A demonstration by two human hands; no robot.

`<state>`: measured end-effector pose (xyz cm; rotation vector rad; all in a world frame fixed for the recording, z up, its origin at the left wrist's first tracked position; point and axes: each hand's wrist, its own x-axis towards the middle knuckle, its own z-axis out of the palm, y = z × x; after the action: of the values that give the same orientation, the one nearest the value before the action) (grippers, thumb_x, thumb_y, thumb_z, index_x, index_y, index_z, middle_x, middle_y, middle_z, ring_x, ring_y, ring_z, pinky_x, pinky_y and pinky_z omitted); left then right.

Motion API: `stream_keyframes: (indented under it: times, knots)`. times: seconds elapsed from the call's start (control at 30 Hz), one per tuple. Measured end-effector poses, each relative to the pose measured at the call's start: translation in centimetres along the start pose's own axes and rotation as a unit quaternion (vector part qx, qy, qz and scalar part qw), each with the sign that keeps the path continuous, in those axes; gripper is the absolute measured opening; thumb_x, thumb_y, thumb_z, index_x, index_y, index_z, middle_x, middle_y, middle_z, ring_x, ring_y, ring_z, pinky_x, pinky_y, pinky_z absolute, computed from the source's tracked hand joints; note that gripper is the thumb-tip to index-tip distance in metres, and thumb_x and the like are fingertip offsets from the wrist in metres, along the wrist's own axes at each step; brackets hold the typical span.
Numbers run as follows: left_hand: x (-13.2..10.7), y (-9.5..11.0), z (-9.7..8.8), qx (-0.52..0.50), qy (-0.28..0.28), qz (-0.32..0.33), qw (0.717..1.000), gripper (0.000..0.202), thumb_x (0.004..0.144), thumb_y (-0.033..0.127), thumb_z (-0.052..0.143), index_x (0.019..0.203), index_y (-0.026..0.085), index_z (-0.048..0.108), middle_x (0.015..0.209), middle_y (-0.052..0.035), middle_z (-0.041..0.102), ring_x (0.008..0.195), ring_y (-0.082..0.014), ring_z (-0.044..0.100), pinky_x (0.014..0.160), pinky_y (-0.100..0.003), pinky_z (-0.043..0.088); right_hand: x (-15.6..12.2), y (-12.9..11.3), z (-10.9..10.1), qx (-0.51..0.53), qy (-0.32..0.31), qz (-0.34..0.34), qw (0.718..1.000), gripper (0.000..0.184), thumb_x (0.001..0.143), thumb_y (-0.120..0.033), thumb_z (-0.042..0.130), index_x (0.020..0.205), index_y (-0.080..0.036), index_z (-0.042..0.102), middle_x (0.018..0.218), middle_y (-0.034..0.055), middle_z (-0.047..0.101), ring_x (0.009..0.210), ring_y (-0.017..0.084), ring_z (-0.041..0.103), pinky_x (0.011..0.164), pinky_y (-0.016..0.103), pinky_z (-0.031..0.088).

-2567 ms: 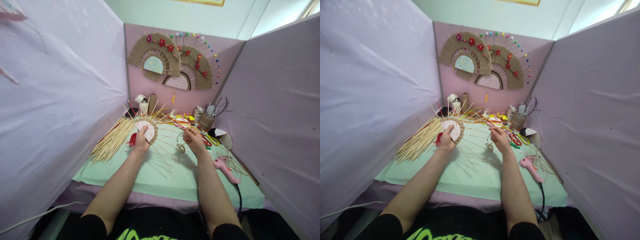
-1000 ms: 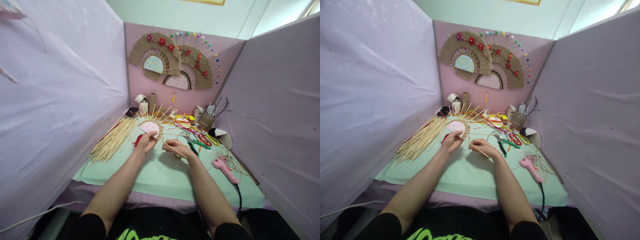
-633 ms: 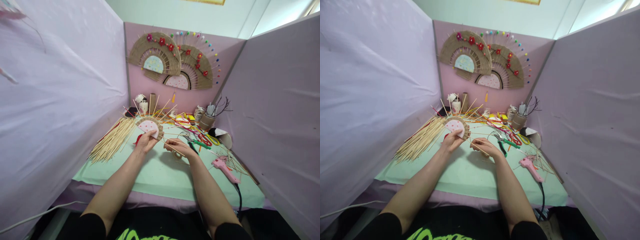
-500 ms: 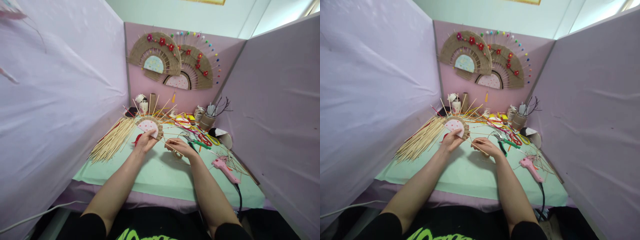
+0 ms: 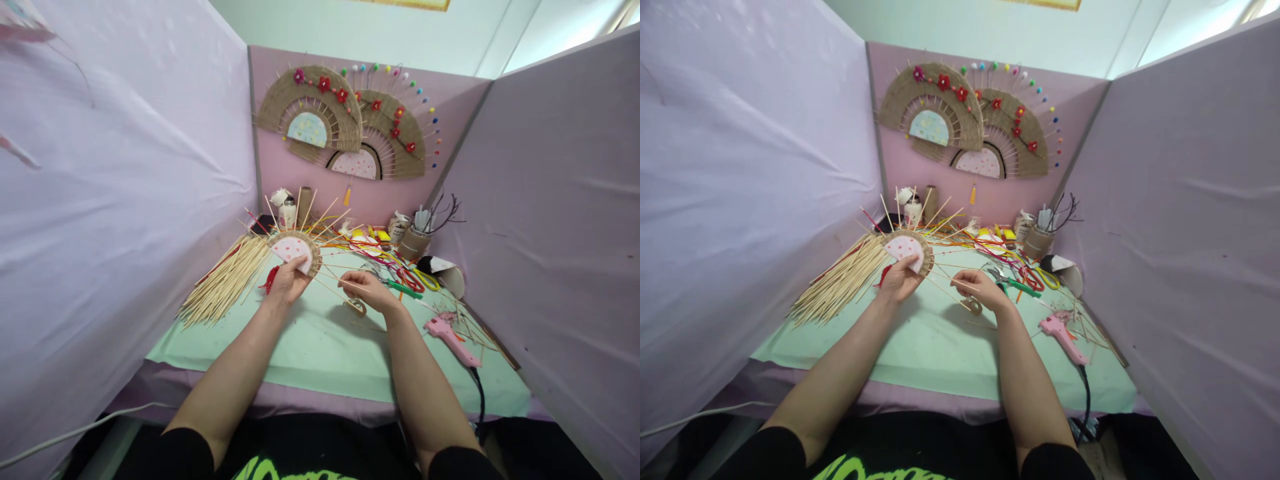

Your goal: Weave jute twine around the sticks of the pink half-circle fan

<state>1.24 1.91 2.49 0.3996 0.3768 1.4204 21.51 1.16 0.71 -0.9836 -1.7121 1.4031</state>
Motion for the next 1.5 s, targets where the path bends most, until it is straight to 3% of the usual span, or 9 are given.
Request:
stream_keyframes:
  times: [0.2, 0.33, 0.67, 0.83, 0.93, 1.03, 1.2, 1.3, 1.5]
  knots:
    - [0.2, 0.0, -0.2, 0.013, 0.0, 0.025, 1.0, 0.043, 0.073, -0.002, 0.053, 0.113, 0.012, 0.06, 0.093, -0.0093, 0.072, 0.09, -0.0202, 0.068, 0.091, -0.039, 0.051, 0.4, 0.7, -2.2, 0.178, 0.116, -0.047, 0.976, 0.024, 0.066, -0.034, 0.075, 0.081, -0.018, 0.062, 0.053, -0.0082, 0.035, 0.047, 0.005, 0.029, 0.049, 0.02, 0.029]
    - [0.3, -0.2, -0.3, 0.016, 0.0, 0.036, 0.999, 0.045, 0.072, -0.003, 0.054, 0.113, 0.013, 0.06, 0.092, -0.0085, 0.072, 0.091, -0.0207, 0.068, 0.092, -0.04, 0.051, 0.4, 0.5, -2.5, 0.242, 0.164, -0.08, 0.953, 0.025, 0.065, -0.031, 0.077, 0.082, -0.02, 0.062, 0.058, -0.0059, 0.041, 0.051, 0.006, 0.036, 0.054, 0.023, 0.035]
    - [0.6, 0.0, -0.4, -0.009, 0.009, 0.061, 0.998, 0.036, 0.073, -0.003, 0.053, 0.105, 0.011, 0.062, 0.09, -0.008, 0.072, 0.086, -0.017, 0.067, 0.091, -0.035, 0.051, 0.8, 0.8, -2.3, 0.168, 0.205, -0.159, 0.951, 0.021, 0.067, -0.031, 0.071, 0.083, -0.021, 0.06, 0.06, -0.0055, 0.043, 0.054, 0.008, 0.038, 0.055, 0.024, 0.035]
    - [0.7, 0.2, -0.5, -0.024, 0.014, 0.072, 0.997, 0.039, 0.073, -0.003, 0.053, 0.108, 0.011, 0.061, 0.091, -0.008, 0.071, 0.088, -0.0171, 0.067, 0.089, -0.034, 0.051, 1.0, 0.9, -2.3, 0.15, 0.22, -0.149, 0.952, 0.027, 0.066, -0.033, 0.072, 0.083, -0.022, 0.054, 0.062, -0.0055, 0.046, 0.055, 0.008, 0.042, 0.055, 0.023, 0.037]
    - [0.7, 0.3, -0.5, -0.044, 0.009, 0.069, 0.997, 0.039, 0.073, -0.004, 0.052, 0.108, 0.012, 0.061, 0.091, -0.0071, 0.071, 0.085, -0.0157, 0.067, 0.087, -0.032, 0.051, 0.8, 0.9, -1.9, 0.094, 0.185, -0.09, 0.974, 0.028, 0.067, -0.037, 0.07, 0.083, -0.021, 0.053, 0.06, -0.0061, 0.044, 0.05, 0.008, 0.037, 0.048, 0.021, 0.031]
    - [0.5, 0.2, -0.3, -0.059, 0.013, 0.047, 0.997, 0.038, 0.075, -0.003, 0.049, 0.108, 0.012, 0.061, 0.09, -0.0071, 0.071, 0.085, -0.0151, 0.066, 0.086, -0.03, 0.052, 0.6, 0.8, -0.6, -0.04, 0.078, -0.014, 0.996, 0.024, 0.072, -0.039, 0.065, 0.082, -0.018, 0.061, 0.06, -0.0037, 0.049, 0.052, 0.008, 0.039, 0.048, 0.021, 0.029]
    - [0.1, -0.4, 0.1, -0.059, 0.003, 0.002, 0.998, 0.036, 0.078, -0.001, 0.047, 0.108, 0.012, 0.062, 0.094, -0.0076, 0.07, 0.085, -0.0144, 0.066, 0.081, -0.027, 0.052, 1.1, 0.7, 3.0, -0.16, -0.094, -0.019, 0.983, 0.022, 0.077, -0.037, 0.059, 0.082, -0.017, 0.068, 0.068, -0.0006, 0.059, 0.064, 0.011, 0.05, 0.062, 0.023, 0.039]
    - [0.1, -0.8, 0.1, -0.064, -0.007, -0.027, 0.998, 0.033, 0.08, 0.0, 0.046, 0.107, 0.012, 0.062, 0.093, -0.0079, 0.07, 0.083, -0.0137, 0.066, 0.077, -0.026, 0.053, 1.5, 0.8, 4.1, -0.181, -0.113, -0.035, 0.976, 0.022, 0.079, -0.036, 0.056, 0.082, -0.018, 0.067, 0.068, -0.0006, 0.059, 0.066, 0.012, 0.051, 0.064, 0.023, 0.04]
    - [0.0, -1.3, 0.0, -0.04, 0.004, -0.017, 0.999, 0.025, 0.082, 0.004, 0.051, 0.102, 0.014, 0.063, 0.096, -0.0061, 0.069, 0.091, -0.0133, 0.065, 0.084, -0.024, 0.051, 1.4, 1.1, 3.6, -0.171, -0.067, -0.016, 0.983, 0.02, 0.08, -0.031, 0.053, 0.085, -0.017, 0.066, 0.069, -0.0008, 0.058, 0.065, 0.011, 0.051, 0.063, 0.022, 0.039]
